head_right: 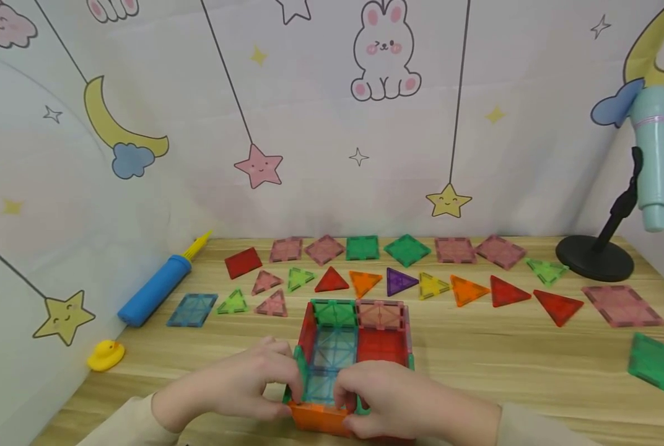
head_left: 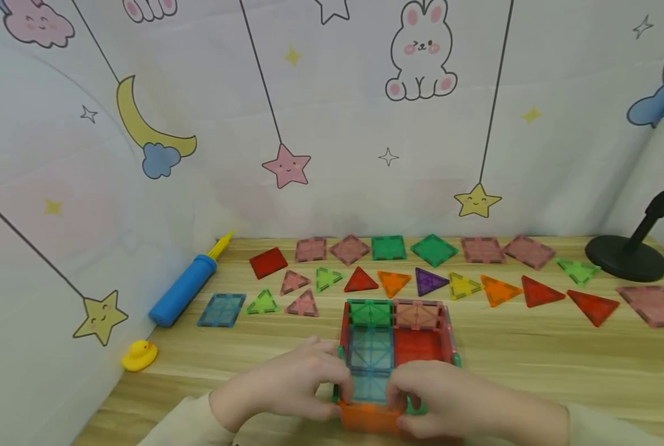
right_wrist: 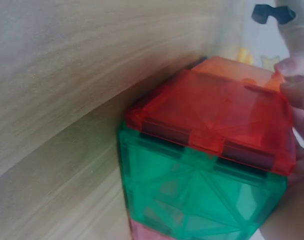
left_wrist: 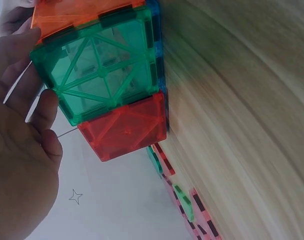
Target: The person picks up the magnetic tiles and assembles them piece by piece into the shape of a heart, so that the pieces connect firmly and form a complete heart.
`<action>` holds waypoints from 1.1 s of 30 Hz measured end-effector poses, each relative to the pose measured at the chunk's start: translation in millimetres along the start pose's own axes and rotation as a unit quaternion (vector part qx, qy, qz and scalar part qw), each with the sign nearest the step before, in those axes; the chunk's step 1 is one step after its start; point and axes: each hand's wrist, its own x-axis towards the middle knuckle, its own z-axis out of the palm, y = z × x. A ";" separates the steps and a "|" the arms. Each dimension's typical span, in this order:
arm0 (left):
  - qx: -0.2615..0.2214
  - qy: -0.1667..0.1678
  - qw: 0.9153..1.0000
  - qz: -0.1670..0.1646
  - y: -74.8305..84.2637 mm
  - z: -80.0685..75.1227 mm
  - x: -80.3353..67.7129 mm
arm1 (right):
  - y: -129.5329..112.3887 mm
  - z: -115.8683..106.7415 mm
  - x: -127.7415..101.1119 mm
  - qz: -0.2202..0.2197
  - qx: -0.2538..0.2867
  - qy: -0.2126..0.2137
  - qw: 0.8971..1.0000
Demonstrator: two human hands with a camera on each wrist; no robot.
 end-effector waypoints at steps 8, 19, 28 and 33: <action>-0.024 -0.007 1.000 -0.009 -0.5 -0.2 -0.6 | -0.2 1.0 -3.7 -0.030 -0.033 0.017 0.999; -0.036 0.002 0.999 -0.001 -1.1 0.4 -2.2 | 1.9 3.8 -10.4 -0.081 -0.043 0.055 0.994; -0.046 0.032 0.997 0.045 -5.5 -0.8 -0.5 | 8.7 -4.4 -23.6 -0.135 -0.034 0.129 0.982; -0.041 0.025 0.998 0.035 -5.6 -0.8 -0.5 | 9.3 -0.2 -22.4 -0.157 -0.075 0.091 0.981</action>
